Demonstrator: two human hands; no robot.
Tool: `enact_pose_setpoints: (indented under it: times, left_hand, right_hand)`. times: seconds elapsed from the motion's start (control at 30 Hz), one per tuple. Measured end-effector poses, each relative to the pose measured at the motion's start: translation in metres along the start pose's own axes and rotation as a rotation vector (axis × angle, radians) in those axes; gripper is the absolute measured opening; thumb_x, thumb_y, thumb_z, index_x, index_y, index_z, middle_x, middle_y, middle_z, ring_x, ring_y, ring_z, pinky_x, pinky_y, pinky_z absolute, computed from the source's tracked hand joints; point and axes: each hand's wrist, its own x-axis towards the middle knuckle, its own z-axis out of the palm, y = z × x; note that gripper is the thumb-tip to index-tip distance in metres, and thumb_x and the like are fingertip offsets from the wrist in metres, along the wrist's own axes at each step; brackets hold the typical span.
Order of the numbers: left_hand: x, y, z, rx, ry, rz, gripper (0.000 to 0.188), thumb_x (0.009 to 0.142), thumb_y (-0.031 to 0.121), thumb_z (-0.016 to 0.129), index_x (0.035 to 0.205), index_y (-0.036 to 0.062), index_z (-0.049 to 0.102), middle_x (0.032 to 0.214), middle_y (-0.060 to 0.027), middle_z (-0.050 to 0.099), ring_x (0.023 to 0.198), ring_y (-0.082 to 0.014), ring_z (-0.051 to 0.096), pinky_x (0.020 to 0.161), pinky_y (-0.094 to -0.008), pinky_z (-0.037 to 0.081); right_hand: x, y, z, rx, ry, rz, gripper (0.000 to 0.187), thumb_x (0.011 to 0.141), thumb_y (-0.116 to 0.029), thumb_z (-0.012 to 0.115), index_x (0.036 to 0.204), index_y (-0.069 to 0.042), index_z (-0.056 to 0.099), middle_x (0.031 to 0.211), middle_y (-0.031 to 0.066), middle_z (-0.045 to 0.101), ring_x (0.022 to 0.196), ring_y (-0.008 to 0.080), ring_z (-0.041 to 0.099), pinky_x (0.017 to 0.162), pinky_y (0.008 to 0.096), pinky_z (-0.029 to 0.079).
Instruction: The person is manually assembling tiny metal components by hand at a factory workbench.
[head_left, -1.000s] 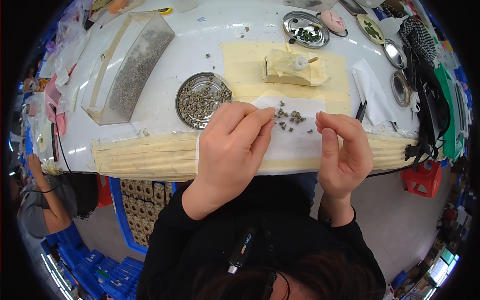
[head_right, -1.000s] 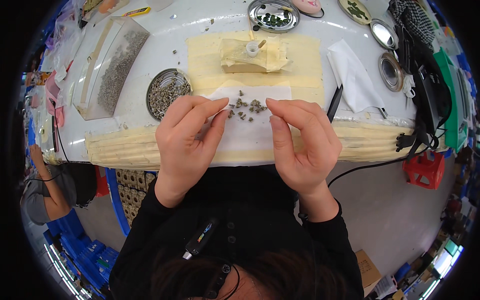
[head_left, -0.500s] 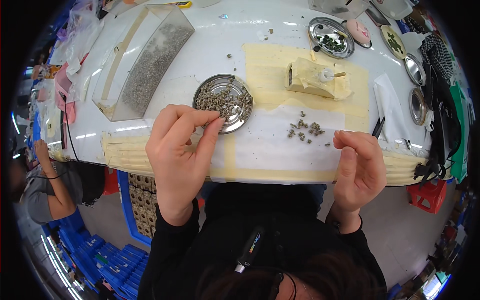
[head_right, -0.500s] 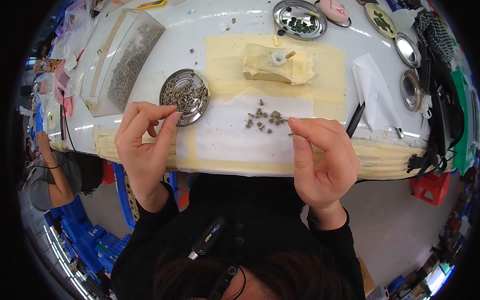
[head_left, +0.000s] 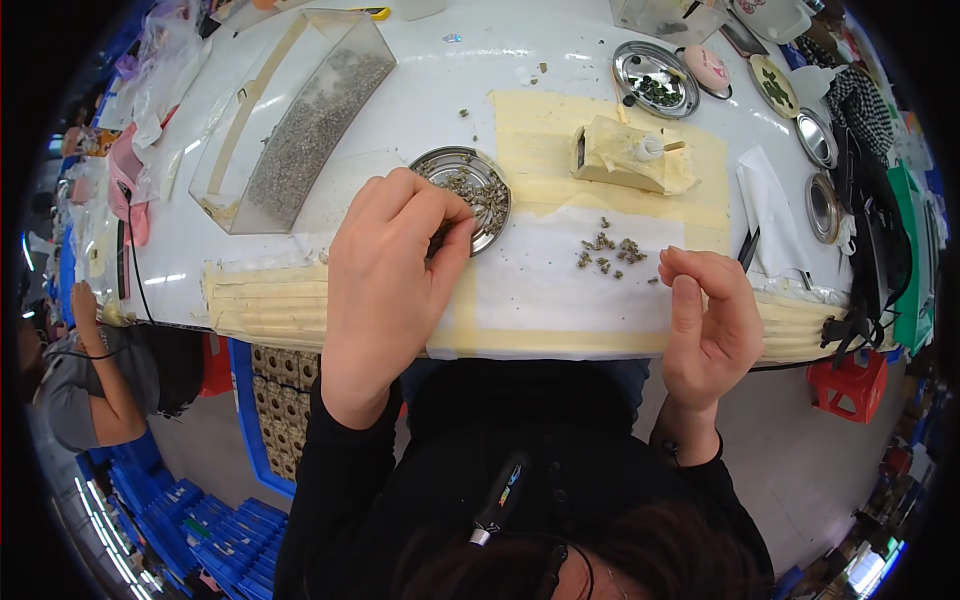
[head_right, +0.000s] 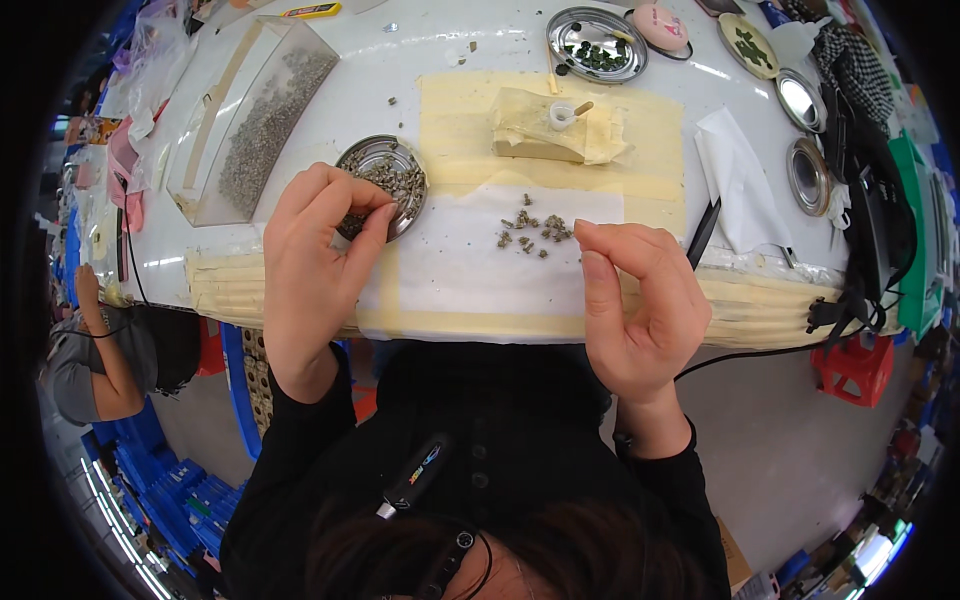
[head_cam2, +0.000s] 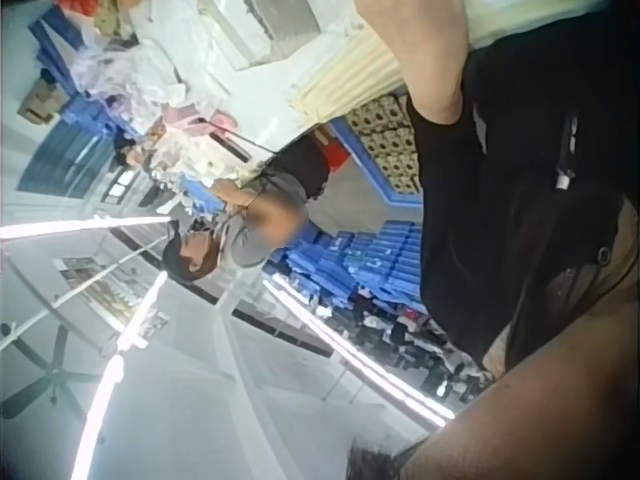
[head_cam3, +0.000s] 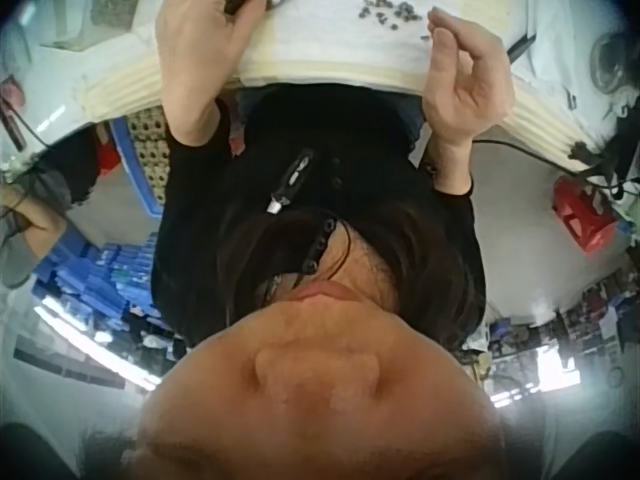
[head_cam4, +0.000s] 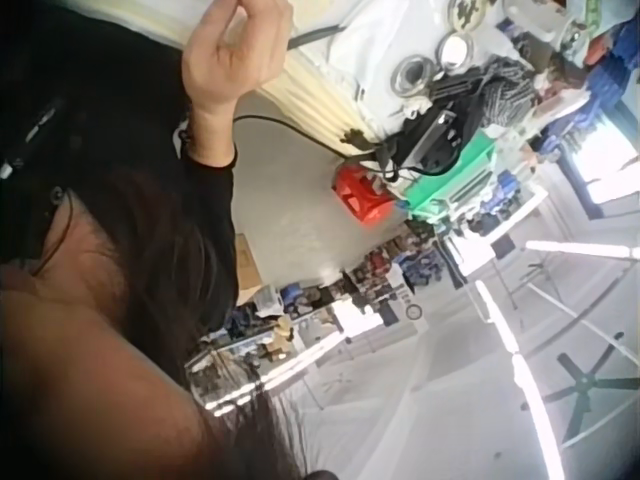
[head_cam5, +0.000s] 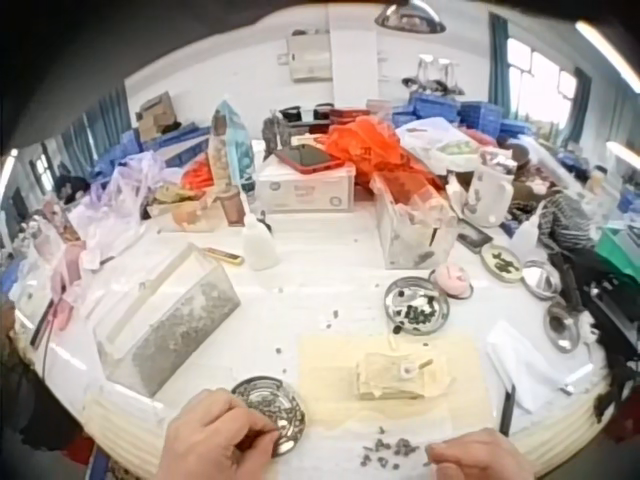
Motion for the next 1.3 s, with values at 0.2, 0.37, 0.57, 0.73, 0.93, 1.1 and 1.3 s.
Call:
enact_pose_setpoints:
  times: [0.2, 0.37, 0.57, 0.73, 0.93, 1.1, 1.3]
  left_hand:
    - [-0.011, 0.01, -0.002, -0.434, 0.187, -0.176, 0.006, 0.083, -0.004, 0.068, 0.085, -0.0024, 0.063, 0.085, -0.0067, 0.065, 0.073, -0.0147, 0.062, 0.066, -0.0259, 0.049]
    - [-0.022, 0.027, 0.002, -1.175, 0.082, -0.394, 0.009, 0.089, -0.003, 0.065, 0.098, -0.0034, 0.061, 0.092, -0.0106, 0.07, 0.079, -0.0116, 0.066, 0.071, -0.0225, 0.054]
    - [-0.021, 0.026, 0.017, -1.652, -0.077, -0.474, 0.011, 0.095, 0.004, 0.061, 0.104, -0.0012, 0.061, 0.094, -0.0121, 0.071, 0.081, -0.0121, 0.067, 0.071, -0.0231, 0.055]
    - [-0.021, 0.026, 0.021, -1.739, -0.115, -0.519, 0.012, 0.095, 0.004, 0.061, 0.105, -0.0017, 0.063, 0.095, -0.012, 0.071, 0.081, -0.0125, 0.067, 0.071, -0.0236, 0.055]
    - [-0.025, 0.031, 0.022, -1.52, -0.06, -0.421, 0.014, 0.092, 0.0, 0.064, 0.105, -0.0044, 0.063, 0.095, -0.0108, 0.07, 0.083, -0.0113, 0.067, 0.075, -0.0236, 0.055]
    - [-0.028, 0.033, 0.023, -1.429, 0.016, -0.338, 0.016, 0.089, -0.004, 0.066, 0.105, -0.0063, 0.063, 0.094, -0.0108, 0.07, 0.084, -0.0119, 0.067, 0.076, -0.0239, 0.055]
    - [-0.028, 0.034, 0.021, -1.228, -0.012, -0.239, 0.018, 0.086, -0.007, 0.067, 0.103, -0.0069, 0.067, 0.094, -0.0112, 0.07, 0.082, -0.0131, 0.068, 0.075, -0.0242, 0.055]
  right_hand:
    - [0.001, -0.007, 0.004, 0.074, -0.048, -0.043, 0.017, 0.079, 0.008, 0.067, 0.096, 0.003, 0.069, 0.086, 0.0136, 0.069, 0.076, 0.0221, 0.066, 0.068, 0.0287, 0.051]
    - [0.009, -0.023, 0.024, 0.097, -0.161, -0.174, 0.025, 0.073, 0.007, 0.073, 0.097, 0.001, 0.071, 0.084, 0.0118, 0.068, 0.072, 0.022, 0.065, 0.063, 0.0286, 0.051]
    - [0.018, -0.032, 0.034, 0.141, -0.16, -0.178, 0.026, 0.073, 0.007, 0.074, 0.098, 0.0, 0.071, 0.084, 0.0102, 0.068, 0.071, 0.0208, 0.065, 0.062, 0.0284, 0.051]
    - [0.02, -0.034, 0.035, 0.148, -0.12, -0.152, 0.025, 0.074, 0.007, 0.074, 0.098, 0.0, 0.071, 0.083, 0.0104, 0.067, 0.07, 0.0204, 0.066, 0.062, 0.0279, 0.051]
    - [0.021, -0.035, 0.037, 0.114, -0.12, -0.187, 0.022, 0.073, 0.007, 0.075, 0.092, -0.001, 0.07, 0.08, 0.0091, 0.066, 0.069, 0.0198, 0.065, 0.06, 0.0279, 0.05]
    - [0.019, -0.031, 0.036, 0.087, -0.132, -0.212, 0.021, 0.071, 0.008, 0.075, 0.089, -0.002, 0.069, 0.08, 0.0077, 0.064, 0.069, 0.0189, 0.062, 0.059, 0.028, 0.049]
    - [0.018, -0.028, 0.031, 0.084, -0.128, -0.207, 0.021, 0.072, 0.006, 0.077, 0.089, -0.002, 0.069, 0.081, 0.0076, 0.062, 0.069, 0.0192, 0.06, 0.059, 0.0283, 0.048]
